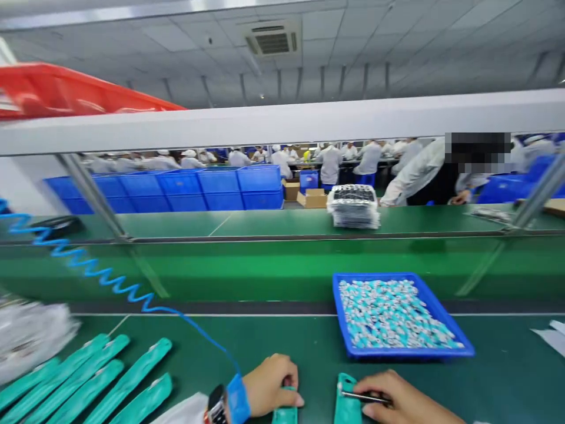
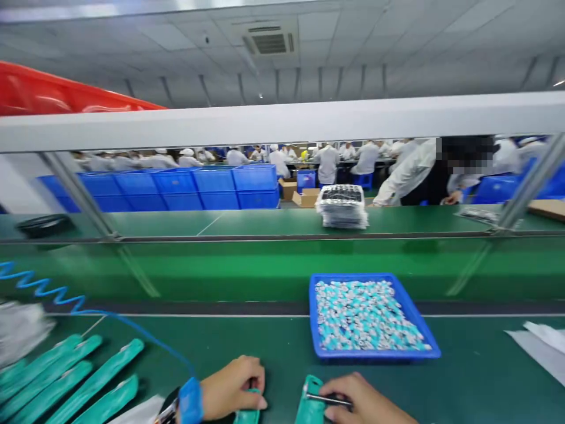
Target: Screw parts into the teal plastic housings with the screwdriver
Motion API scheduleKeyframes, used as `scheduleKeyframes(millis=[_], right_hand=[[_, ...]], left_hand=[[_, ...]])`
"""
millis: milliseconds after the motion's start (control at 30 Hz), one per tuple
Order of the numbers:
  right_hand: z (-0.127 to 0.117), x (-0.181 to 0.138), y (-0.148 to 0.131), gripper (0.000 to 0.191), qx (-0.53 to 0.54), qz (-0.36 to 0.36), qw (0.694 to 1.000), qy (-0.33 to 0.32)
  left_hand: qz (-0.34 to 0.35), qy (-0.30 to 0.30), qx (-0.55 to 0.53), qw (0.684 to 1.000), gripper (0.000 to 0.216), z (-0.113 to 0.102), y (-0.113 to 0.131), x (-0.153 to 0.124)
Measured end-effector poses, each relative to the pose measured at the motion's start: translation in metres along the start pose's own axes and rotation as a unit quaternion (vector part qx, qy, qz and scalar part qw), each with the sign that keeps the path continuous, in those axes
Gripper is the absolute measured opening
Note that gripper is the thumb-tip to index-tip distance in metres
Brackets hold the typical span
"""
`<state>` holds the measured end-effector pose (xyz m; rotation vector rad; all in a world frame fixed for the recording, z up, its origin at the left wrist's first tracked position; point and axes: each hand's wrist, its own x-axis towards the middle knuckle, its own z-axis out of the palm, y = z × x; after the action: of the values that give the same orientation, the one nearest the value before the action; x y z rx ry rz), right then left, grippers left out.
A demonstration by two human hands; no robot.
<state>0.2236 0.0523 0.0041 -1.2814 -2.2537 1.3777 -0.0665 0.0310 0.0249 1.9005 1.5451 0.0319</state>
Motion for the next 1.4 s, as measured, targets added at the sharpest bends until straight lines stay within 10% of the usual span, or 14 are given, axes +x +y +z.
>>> scheduleKeyframes(millis=[433, 600, 833, 1133, 1400], right_hand=[[0.002, -0.003, -0.023, 0.036, 0.126, -0.059, 0.99, 0.015], [0.009, -0.01, -0.074, 0.014, 0.423, -0.157, 0.891, -0.046], [0.058, 0.018, -0.117, 0.031, 0.542, -0.222, 0.806, 0.086], [0.088, 0.035, -0.119, 0.023, 0.498, -0.239, 0.802, 0.227], [0.08, 0.029, -0.122, 0.024, 0.411, -0.284, 0.843, 0.2]], left_hand=[[0.048, -0.056, -0.214, 0.974, 0.047, 0.007, -0.014, 0.01], [0.105, -0.077, -0.212, 0.969, 0.049, 0.01, -0.024, 0.018], [0.181, 0.021, -0.097, 0.978, 0.036, 0.014, -0.013, 0.019], [0.107, 0.071, 0.069, 0.989, 0.029, 0.02, 0.003, 0.019], [0.124, 0.066, 0.086, 0.986, 0.031, 0.021, 0.007, 0.021]])
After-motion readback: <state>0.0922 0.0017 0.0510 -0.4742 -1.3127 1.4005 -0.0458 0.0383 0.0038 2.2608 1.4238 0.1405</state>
